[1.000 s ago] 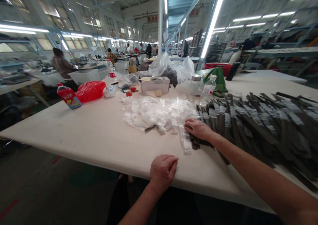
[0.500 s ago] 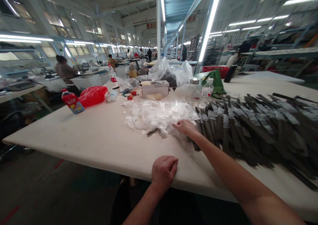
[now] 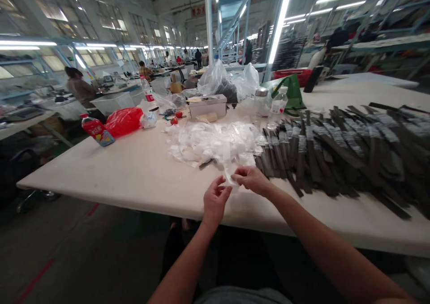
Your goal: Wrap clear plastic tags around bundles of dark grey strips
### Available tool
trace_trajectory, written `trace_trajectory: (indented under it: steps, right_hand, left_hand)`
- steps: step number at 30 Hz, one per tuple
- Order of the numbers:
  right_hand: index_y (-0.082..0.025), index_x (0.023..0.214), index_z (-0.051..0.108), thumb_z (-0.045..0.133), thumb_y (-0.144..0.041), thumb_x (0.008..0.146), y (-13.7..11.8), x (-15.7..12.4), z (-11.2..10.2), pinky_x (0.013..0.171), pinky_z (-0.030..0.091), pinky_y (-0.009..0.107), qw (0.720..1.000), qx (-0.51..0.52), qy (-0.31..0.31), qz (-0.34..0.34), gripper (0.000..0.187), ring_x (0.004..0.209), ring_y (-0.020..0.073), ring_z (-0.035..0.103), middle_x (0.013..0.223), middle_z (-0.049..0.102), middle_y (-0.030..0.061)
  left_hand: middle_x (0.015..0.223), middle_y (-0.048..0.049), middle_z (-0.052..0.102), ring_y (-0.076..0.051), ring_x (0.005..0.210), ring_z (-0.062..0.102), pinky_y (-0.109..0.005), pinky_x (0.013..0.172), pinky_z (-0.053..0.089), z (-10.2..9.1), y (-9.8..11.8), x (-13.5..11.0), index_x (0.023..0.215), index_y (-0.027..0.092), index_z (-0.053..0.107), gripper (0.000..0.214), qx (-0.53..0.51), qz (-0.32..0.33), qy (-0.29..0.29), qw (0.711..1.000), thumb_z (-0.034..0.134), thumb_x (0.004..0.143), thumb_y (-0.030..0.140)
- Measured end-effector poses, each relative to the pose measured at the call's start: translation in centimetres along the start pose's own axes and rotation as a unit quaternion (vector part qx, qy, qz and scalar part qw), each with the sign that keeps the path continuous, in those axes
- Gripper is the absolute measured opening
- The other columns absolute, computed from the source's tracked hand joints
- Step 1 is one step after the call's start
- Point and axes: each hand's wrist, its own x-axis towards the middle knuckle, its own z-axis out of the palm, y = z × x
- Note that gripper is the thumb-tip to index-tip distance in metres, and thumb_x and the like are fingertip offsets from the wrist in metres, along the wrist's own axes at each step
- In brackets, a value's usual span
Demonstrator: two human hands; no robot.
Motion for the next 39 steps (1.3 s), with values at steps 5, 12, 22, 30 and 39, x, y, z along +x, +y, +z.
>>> trace_trajectory:
  steps: [5,12,22,30,39]
  right_hand:
    - [-0.017,0.062,0.063,0.057,-0.029,0.077,-0.8,-2.6,1.2,0.048,0.031,0.02,0.996,-0.074,0.033,-0.034,0.021,0.05,0.0087,0.047,0.052,0.055,-0.0031]
    - [-0.018,0.079,0.067,0.049,-0.034,0.089,0.6,-2.4,-1.1,0.063,0.036,0.024,0.963,-0.219,0.158,0.018,0.026,0.071,0.0156,0.058,0.078,0.068,0.0048]
    - [-0.01,0.103,0.063,0.061,-0.03,0.084,5.3,3.1,-3.8,0.094,0.038,0.035,0.907,-0.312,0.233,0.158,0.027,0.11,0.0285,0.054,0.11,0.062,0.0185]
    - [-0.016,0.12,0.056,0.058,-0.033,0.092,5.3,6.8,-4.6,0.089,0.049,0.044,0.933,-0.185,0.18,0.25,0.033,0.104,0.0225,0.058,0.121,0.057,0.0088]
    - [-0.014,0.115,0.058,0.057,-0.034,0.093,5.0,3.4,-6.1,0.076,0.055,0.036,0.948,0.139,0.085,0.273,0.03,0.088,0.0171,0.063,0.108,0.062,0.0068]
  left_hand:
    - [0.065,-0.0005,0.067,-0.017,0.066,0.059,-0.026,0.062,0.041,0.1,0.8,-0.5,0.076,0.017,0.072,0.025,0.047,-0.048,-0.099,0.993,0.064,0.076,0.04]
    - [0.074,-0.0062,0.072,-0.019,0.073,0.062,-0.026,0.069,0.043,-0.3,0.7,-0.4,0.077,0.017,0.076,0.027,0.005,-0.115,-0.117,0.986,0.068,0.072,0.042]
    - [0.07,-0.0041,0.07,-0.013,0.067,0.062,-0.023,0.068,0.047,-1.5,-0.3,0.5,0.069,0.015,0.068,0.03,-0.127,-0.176,-0.064,0.974,0.079,0.063,0.042]
    - [0.071,-0.003,0.069,-0.014,0.07,0.065,-0.024,0.068,0.051,-1.6,-0.7,0.7,0.074,0.014,0.068,0.032,-0.168,-0.187,-0.038,0.967,0.083,0.058,0.038]
    - [0.083,-0.0073,0.073,-0.014,0.072,0.067,-0.023,0.068,0.051,-1.7,-0.6,1.0,0.08,0.014,0.071,0.036,-0.188,-0.206,-0.048,0.959,0.083,0.059,0.041]
